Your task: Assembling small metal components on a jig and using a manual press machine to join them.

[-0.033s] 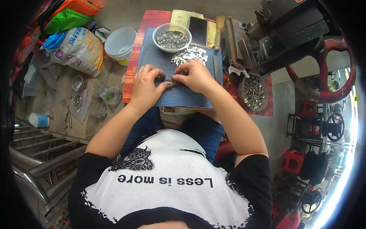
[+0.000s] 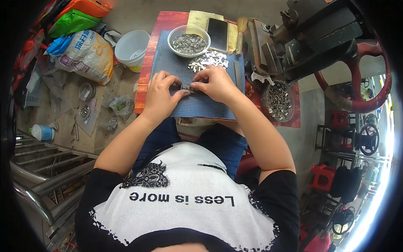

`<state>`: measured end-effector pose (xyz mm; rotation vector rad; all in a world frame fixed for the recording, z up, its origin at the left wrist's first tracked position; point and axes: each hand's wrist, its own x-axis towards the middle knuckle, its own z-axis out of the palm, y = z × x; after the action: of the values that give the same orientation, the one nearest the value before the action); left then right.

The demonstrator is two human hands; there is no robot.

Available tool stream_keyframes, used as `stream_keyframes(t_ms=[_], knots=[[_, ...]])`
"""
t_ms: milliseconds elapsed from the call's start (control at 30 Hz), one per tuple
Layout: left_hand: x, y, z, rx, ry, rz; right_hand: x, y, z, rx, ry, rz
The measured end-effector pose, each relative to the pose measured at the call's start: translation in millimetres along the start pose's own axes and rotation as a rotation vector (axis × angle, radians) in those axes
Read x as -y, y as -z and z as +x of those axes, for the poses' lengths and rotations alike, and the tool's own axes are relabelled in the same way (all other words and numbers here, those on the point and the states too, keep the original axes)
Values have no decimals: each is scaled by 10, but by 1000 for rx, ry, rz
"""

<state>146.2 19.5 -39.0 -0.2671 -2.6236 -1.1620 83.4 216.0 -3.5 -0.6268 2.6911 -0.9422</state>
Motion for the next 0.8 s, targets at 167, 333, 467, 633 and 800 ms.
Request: stream_keyframes(t_ms=[167,333,467,633,800], knots=[[0,-14,6,-4,-5,-6,-97,112,-108,-25,6,-111],[19,-30,6,-12,-16,-12,-177,208,-149,21,-75,-25],[26,-28,-2,-19,-24,-9,-189,212,-171,63,-147,109],[27,-32,1,-19,-30,-12,-153,185,-189,59,-162,73],[27,-30,1,-18,-24,-15,-80,167,-236,44,-164,76]])
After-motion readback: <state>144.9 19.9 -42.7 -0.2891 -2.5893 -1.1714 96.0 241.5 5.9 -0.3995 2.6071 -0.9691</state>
